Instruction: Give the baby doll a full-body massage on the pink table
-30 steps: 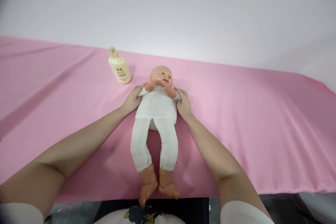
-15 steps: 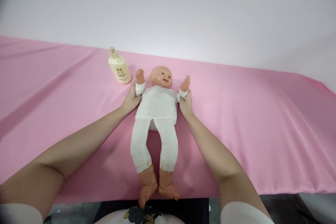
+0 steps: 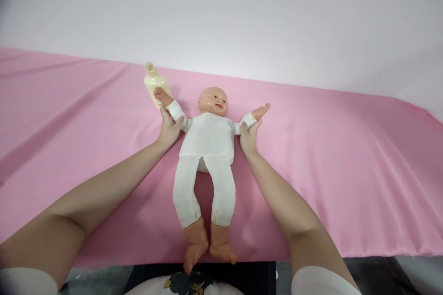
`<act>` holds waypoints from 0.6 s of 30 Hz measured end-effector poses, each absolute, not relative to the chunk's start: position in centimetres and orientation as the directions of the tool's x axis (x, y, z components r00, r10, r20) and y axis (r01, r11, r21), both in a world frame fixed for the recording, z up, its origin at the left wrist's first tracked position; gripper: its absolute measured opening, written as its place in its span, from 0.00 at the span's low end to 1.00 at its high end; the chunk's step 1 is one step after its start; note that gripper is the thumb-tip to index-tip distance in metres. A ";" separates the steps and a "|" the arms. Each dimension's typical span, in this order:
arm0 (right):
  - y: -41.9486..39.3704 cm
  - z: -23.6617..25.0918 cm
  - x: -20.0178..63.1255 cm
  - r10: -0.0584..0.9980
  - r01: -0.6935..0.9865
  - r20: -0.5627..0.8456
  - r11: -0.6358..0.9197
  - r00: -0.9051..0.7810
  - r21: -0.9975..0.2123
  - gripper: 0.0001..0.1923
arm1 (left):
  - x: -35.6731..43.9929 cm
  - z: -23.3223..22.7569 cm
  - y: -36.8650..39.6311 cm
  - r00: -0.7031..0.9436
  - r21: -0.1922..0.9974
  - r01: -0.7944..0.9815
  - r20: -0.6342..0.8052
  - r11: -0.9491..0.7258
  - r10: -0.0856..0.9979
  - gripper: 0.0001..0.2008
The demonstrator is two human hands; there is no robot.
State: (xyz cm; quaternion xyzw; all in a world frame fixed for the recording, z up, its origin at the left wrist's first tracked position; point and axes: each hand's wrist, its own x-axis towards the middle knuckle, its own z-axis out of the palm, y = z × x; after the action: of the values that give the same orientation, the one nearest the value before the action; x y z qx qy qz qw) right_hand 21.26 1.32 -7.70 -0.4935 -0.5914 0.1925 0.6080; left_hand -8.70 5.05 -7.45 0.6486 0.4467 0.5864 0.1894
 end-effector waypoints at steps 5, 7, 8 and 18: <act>0.8 -7.6 20.5 0.842 0.446 0.531 0.440 0.097 -0.779 0.24 | -8.4 -6.8 4.2 0.219 0.584 0.510 0.622 -0.631 0.752 0.31; 0.9 -7.7 20.4 0.840 0.491 0.541 0.453 0.043 -0.744 0.25 | -8.2 -6.6 3.9 0.292 0.518 0.562 0.605 -0.645 0.741 0.32; 1.0 -7.8 20.5 0.838 0.501 0.545 0.458 0.032 -0.734 0.26 | -8.2 -6.5 3.7 0.301 0.500 0.580 0.602 -0.643 0.740 0.34; 0.2 -6.5 20.0 0.856 0.470 0.513 0.432 0.053 -0.769 0.22 | -8.1 -6.7 3.8 0.269 0.532 0.553 0.614 -0.641 0.742 0.34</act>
State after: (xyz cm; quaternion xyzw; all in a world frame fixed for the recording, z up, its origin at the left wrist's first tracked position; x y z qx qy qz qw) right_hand 20.00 0.20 -6.53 -0.5000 -0.6633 0.1838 0.5256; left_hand -8.12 3.80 -6.67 0.7895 0.4100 0.4442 0.1063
